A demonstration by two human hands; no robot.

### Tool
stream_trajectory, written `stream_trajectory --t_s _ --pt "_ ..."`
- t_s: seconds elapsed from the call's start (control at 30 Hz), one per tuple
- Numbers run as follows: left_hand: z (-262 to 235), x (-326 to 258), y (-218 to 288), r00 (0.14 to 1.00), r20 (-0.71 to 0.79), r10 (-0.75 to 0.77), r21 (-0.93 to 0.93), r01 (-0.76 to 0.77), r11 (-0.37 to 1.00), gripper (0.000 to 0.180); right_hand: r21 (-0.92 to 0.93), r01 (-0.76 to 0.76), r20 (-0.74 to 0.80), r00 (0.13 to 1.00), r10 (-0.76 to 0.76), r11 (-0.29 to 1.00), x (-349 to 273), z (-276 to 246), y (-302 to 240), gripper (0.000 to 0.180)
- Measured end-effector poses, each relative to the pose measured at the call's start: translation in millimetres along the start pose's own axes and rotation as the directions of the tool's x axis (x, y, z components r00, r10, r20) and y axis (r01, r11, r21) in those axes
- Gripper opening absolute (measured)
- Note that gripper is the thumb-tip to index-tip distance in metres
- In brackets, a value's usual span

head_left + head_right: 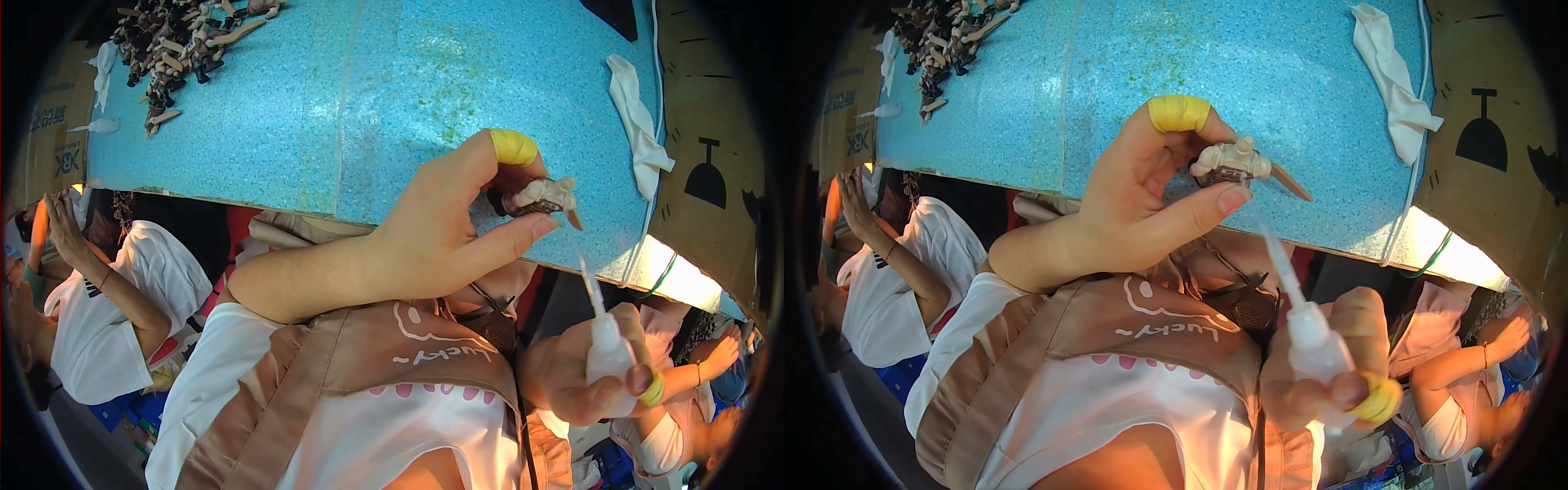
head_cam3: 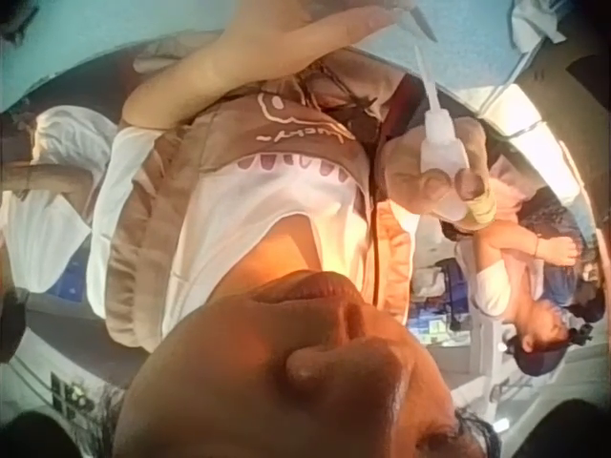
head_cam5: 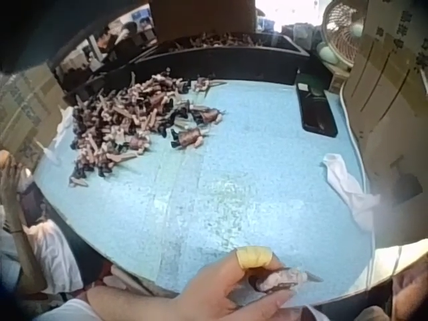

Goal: The person assembles small figurines by applying glue from a squeeze bottle onto the figurine bodies and attaching small parts to them by hand.

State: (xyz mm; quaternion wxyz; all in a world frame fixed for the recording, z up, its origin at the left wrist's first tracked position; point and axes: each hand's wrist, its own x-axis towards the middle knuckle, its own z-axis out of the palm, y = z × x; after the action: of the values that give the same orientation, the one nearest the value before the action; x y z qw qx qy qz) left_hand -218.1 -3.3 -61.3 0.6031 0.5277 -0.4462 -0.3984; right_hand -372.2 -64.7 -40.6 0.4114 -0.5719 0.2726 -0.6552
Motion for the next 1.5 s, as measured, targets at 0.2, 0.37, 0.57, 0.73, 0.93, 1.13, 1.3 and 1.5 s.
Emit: stream_trajectory --t_s 0.2,0.37,0.57,0.73,0.93,1.13,1.3,1.5 --pt "4 1 -1 0.999 -0.032 -0.027 -0.044 0.025 0.999 0.04 0.104 -0.334 0.156 0.936 0.316 0.937 23 -17 -1 0.036" --pt "10 1 -5 0.992 -0.121 0.028 -0.183 -0.05 0.982 0.038 -0.359 -0.296 0.329 0.848 0.417 0.885 39 -8 31 0.029" --pt "16 2 4 0.991 -0.13 -0.036 -0.231 0.005 0.973 0.034 -0.539 0.265 0.46 0.888 0.016 0.8 50 -8 51 0.031" --pt "14 1 2 0.989 -0.144 -0.039 -0.217 0.007 0.976 0.033 -0.657 0.268 0.421 0.906 0.047 0.705 46 -20 34 0.038" --pt "11 -1 0 0.974 -0.225 0.019 -0.152 -0.054 0.987 0.037 -0.551 0.375 0.152 0.923 -0.352 0.745 77 -60 25 0.019" --pt "8 0 -5 0.985 -0.156 0.073 -0.187 -0.102 0.977 0.036 -0.89 -0.379 -0.085 0.684 0.725 0.253 209 -94 62 0.029" --pt "13 -4 -4 0.983 -0.167 0.079 -0.172 -0.108 0.979 0.037 -0.966 -0.187 -0.089 0.891 0.446 0.179 214 -107 95 0.035" --pt "-1 -9 11 0.98 -0.162 -0.114 -0.22 0.077 0.973 0.038 -0.208 -0.509 -0.219 0.856 0.468 0.835 162 -99 68 0.019"
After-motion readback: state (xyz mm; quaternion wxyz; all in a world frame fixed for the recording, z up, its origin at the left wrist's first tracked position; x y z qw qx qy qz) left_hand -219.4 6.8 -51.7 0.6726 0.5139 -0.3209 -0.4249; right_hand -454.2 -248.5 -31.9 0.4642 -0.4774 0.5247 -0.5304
